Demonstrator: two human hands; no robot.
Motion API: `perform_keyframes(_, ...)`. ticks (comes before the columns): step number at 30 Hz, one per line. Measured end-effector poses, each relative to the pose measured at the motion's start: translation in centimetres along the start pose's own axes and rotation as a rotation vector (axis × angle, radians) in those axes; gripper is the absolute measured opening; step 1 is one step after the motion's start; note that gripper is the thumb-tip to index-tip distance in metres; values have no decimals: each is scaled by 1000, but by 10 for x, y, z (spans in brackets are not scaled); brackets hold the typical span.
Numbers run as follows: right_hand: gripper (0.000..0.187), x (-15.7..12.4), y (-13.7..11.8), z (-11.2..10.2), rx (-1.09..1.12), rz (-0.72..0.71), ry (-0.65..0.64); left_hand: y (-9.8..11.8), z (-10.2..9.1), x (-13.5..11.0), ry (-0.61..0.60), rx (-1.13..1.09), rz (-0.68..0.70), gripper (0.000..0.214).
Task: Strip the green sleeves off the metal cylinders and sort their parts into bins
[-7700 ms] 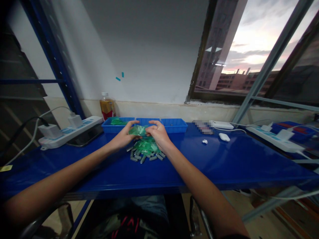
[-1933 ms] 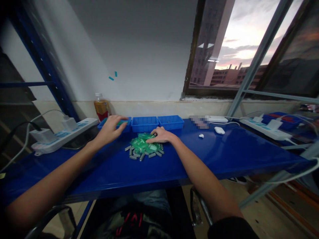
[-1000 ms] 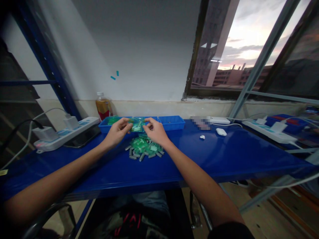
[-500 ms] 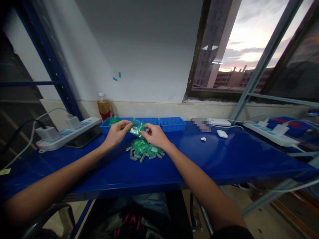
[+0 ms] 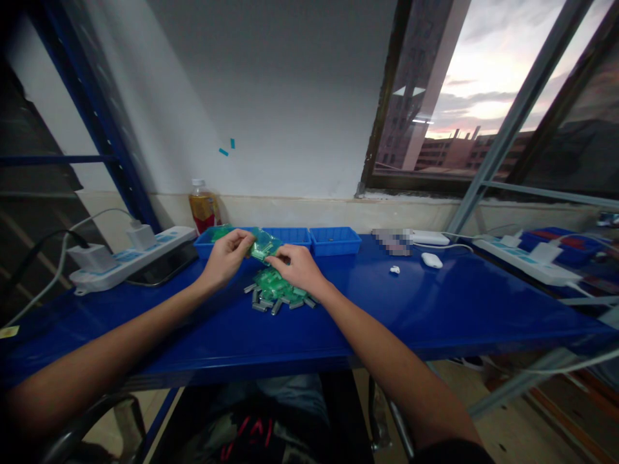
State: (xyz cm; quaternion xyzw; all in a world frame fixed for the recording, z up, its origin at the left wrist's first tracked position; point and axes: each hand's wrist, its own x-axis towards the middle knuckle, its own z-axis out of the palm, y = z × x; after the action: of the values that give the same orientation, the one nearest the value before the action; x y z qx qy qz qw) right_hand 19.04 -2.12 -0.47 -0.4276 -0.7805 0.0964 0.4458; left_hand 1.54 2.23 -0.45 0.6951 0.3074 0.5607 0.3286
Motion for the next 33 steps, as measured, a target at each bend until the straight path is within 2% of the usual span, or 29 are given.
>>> perform_keyframes(4,24,2,1,-2,61,75,36,3,-2,2,-45,16,-3,24)
perform_keyframes(10,18,6,9,-8,149,127,149,5,-2,-1,-159,196,97,21)
perform_keyframes(15,16,5,7,-8,4,20,209,5,-2,-2,-139,211,91,41)
perform_keyframes(18,15,3,5,-7,-114,-85,227,4,-3,1,-107,327,65,28)
perform_keyframes(20,13,1,5,-5,-137,-104,218,3,-5,3,-73,363,15,26)
perform_keyframes(22,15,0,6,-4,-113,-92,210,3,-6,5,-103,298,-138,35)
perform_keyframes(25,16,-1,5,-5,-82,-88,216,8,-7,6,-289,39,-482,55)
perform_keyframes(27,15,-1,3,-7,-79,-94,229,13,-8,4,-353,-129,-586,57)
perform_keyframes(29,16,0,1,-9,-72,-96,224,17,-8,3,-292,-223,-556,48)
perform_keyframes(33,26,0,1,-9,-38,-93,150,18,-10,4,-141,-277,-386,42)
